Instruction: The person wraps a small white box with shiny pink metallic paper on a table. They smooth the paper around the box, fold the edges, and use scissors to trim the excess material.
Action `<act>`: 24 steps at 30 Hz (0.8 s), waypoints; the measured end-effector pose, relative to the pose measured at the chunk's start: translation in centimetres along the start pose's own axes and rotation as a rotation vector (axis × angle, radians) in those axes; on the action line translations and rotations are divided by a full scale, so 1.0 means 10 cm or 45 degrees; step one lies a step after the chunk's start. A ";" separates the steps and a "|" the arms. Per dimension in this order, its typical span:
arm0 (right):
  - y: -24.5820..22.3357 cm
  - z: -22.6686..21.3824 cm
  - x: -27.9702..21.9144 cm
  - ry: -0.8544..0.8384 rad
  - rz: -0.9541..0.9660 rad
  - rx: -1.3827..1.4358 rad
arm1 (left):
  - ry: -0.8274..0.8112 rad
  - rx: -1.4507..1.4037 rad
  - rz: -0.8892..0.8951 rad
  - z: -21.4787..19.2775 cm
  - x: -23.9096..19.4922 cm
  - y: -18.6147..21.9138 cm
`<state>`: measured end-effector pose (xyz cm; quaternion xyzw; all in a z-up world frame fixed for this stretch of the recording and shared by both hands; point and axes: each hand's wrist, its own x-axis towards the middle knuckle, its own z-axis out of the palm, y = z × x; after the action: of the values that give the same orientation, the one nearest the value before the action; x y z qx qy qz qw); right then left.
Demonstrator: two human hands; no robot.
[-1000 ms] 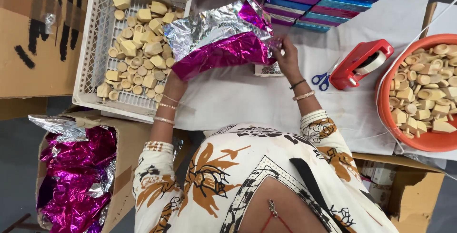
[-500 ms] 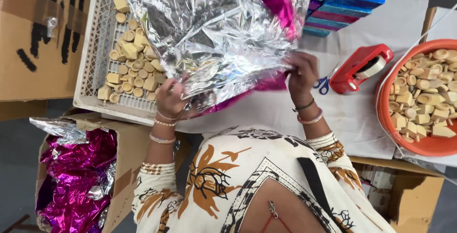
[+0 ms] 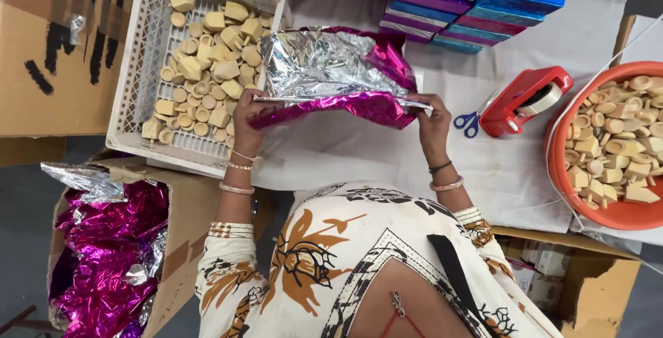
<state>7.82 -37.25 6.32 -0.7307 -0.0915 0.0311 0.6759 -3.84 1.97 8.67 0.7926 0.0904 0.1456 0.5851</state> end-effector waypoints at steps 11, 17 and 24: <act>0.37 -0.24 -0.98 -0.341 0.624 0.174 | -0.443 0.588 0.130 -0.05 -0.38 0.23; 0.85 -0.38 -1.00 -0.294 0.949 0.375 | -0.780 0.406 -0.319 0.12 -0.02 0.43; 1.43 -0.21 -0.50 -0.129 0.014 -0.471 | -0.855 0.500 -0.119 0.70 0.34 -1.11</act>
<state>4.58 -41.14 -8.07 -0.8405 -0.1253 0.0542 0.5243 1.99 0.03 -3.44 0.8880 -0.0439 -0.1687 0.4255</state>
